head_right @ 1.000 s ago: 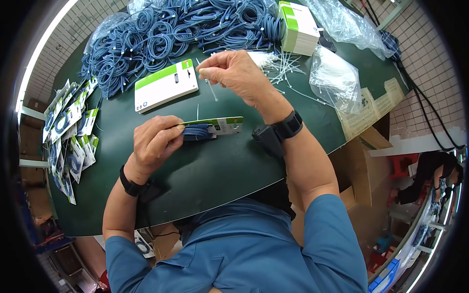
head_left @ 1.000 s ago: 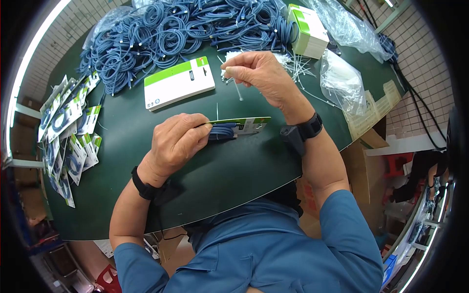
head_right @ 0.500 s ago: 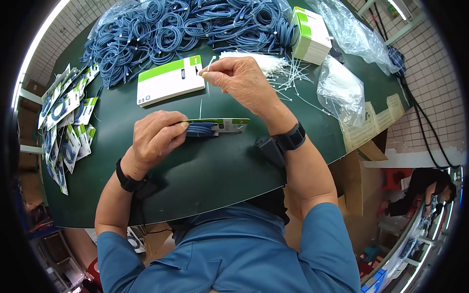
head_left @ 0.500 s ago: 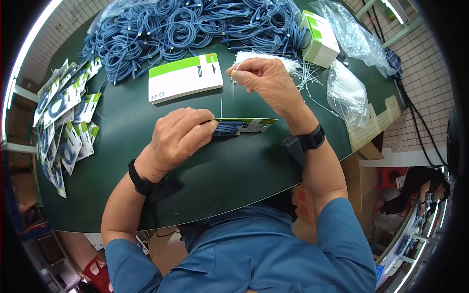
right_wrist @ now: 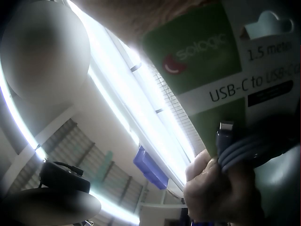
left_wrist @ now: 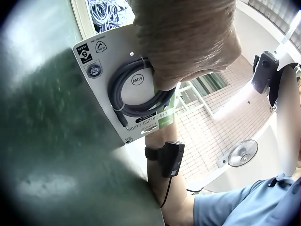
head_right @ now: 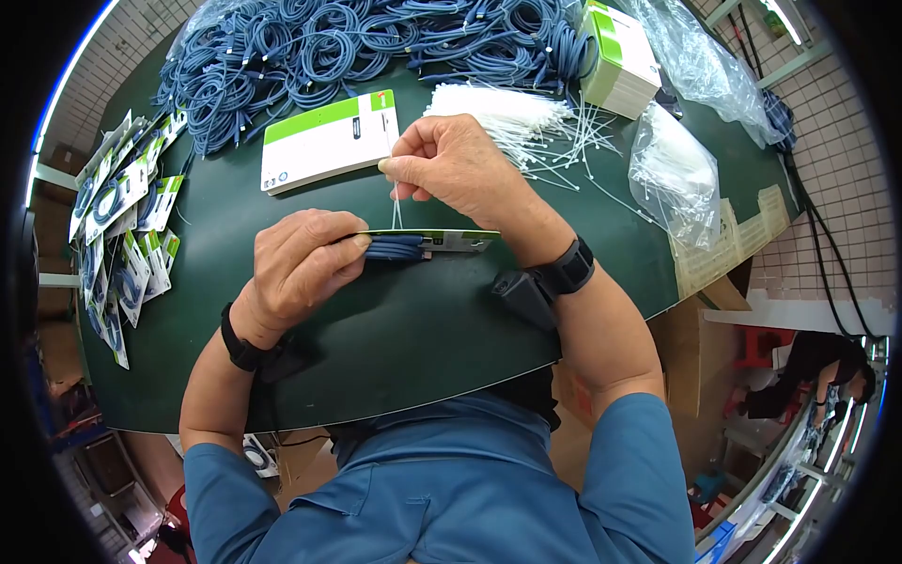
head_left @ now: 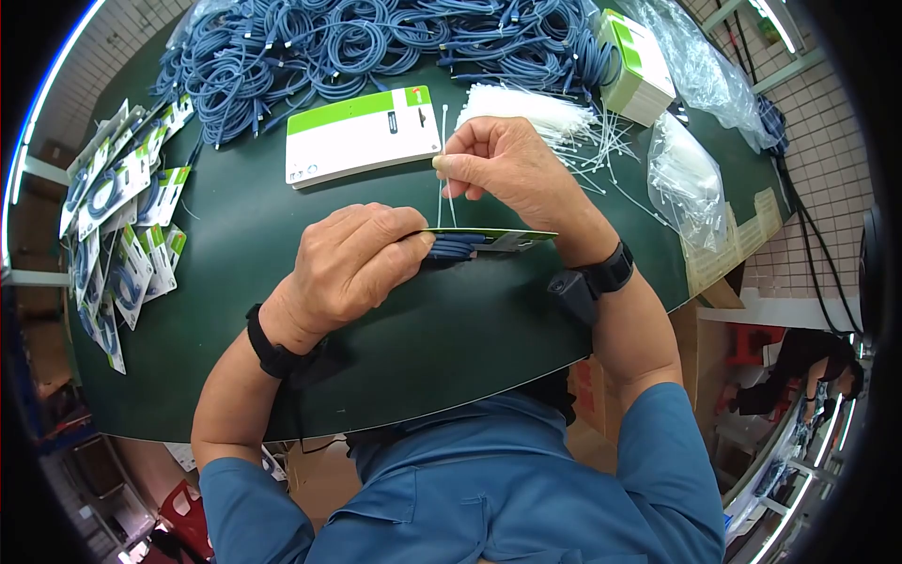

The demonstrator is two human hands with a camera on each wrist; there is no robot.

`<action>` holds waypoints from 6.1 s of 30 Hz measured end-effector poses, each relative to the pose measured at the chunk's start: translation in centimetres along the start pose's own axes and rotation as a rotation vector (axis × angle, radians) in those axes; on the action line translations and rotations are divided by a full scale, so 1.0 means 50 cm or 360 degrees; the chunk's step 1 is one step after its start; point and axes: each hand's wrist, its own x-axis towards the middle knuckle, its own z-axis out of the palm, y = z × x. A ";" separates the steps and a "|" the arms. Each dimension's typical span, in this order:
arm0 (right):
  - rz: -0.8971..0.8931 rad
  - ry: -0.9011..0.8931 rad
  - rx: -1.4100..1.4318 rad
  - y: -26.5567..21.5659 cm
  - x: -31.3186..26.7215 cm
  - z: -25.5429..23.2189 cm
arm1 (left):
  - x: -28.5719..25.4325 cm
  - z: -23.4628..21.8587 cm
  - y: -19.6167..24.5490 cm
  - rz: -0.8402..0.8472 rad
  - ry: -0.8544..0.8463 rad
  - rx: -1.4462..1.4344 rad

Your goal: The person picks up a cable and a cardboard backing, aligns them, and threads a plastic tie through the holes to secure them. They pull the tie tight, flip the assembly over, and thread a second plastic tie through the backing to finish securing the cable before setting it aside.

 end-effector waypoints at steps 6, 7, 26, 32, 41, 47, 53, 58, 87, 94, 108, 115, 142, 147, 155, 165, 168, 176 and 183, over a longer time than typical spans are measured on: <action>0.0071 0.0040 0.0119 0.019 0.006 0.002 | 0.008 -0.012 0.004 -0.0050 -0.0076 -0.0043; 0.0053 0.0023 0.0118 0.021 0.006 0.003 | 0.006 -0.011 0.006 -0.0070 -0.0084 -0.0059; -0.0009 -0.0085 0.0097 0.021 0.008 0.010 | 0.006 0.007 -0.007 -0.0025 0.0016 0.0031; -0.0046 -0.0403 0.0175 0.018 0.008 -0.001 | 0.013 0.003 -0.006 0.0026 -0.0003 0.0108; 0.0179 -0.0512 0.0485 0.006 0.006 -0.012 | 0.020 -0.004 -0.007 0.0039 -0.0087 0.0107; -0.0083 -0.0572 0.0039 0.015 0.002 -0.008 | 0.021 -0.003 -0.006 0.0060 -0.0101 0.0055; 0.0029 -0.0423 0.0248 0.019 0.015 -0.014 | 0.028 -0.009 0.002 0.0024 -0.0152 0.0037; -0.0072 -0.0555 -0.0070 0.011 0.005 -0.009 | 0.026 -0.007 -0.001 0.0034 -0.0153 0.0024; -0.1091 0.0025 -0.1355 -0.034 -0.033 0.041 | 0.005 -0.008 -0.005 -0.1217 -0.0199 -0.0577; -0.1267 0.0159 -0.1268 -0.019 -0.025 0.059 | -0.003 0.007 -0.009 -0.1133 -0.0020 -0.0586; -0.1550 0.0363 -0.1393 -0.005 -0.014 0.069 | -0.002 0.004 -0.004 -0.1310 -0.0089 -0.0802; -0.1606 0.0504 -0.1400 0.009 -0.002 0.073 | -0.005 0.016 -0.003 -0.1307 0.0006 -0.0840; -0.1277 0.0597 -0.1295 -0.001 -0.014 0.087 | -0.006 0.017 -0.002 -0.1309 -0.0017 -0.0842; -0.1442 0.0465 -0.1001 -0.003 -0.008 0.078 | -0.006 0.012 0.000 -0.1334 -0.0016 -0.0904; -0.1203 0.0227 -0.1036 -0.047 -0.057 0.076 | -0.005 0.002 -0.007 -0.1380 -0.0020 -0.1026; -0.0576 -0.0331 -0.0604 -0.078 -0.076 0.040 | -0.004 -0.002 -0.012 -0.1378 -0.0101 -0.1098; -0.0631 -0.0293 -0.0614 -0.068 -0.075 0.040 | -0.002 -0.006 -0.011 -0.1359 -0.0125 -0.1053; -0.1040 0.0026 -0.0901 -0.059 -0.073 0.064 | 0.011 -0.025 -0.008 -0.1418 -0.0114 -0.1090; -0.1592 0.0217 -0.1039 -0.043 -0.060 0.077 | 0.015 -0.040 -0.013 -0.1291 0.0086 -0.1010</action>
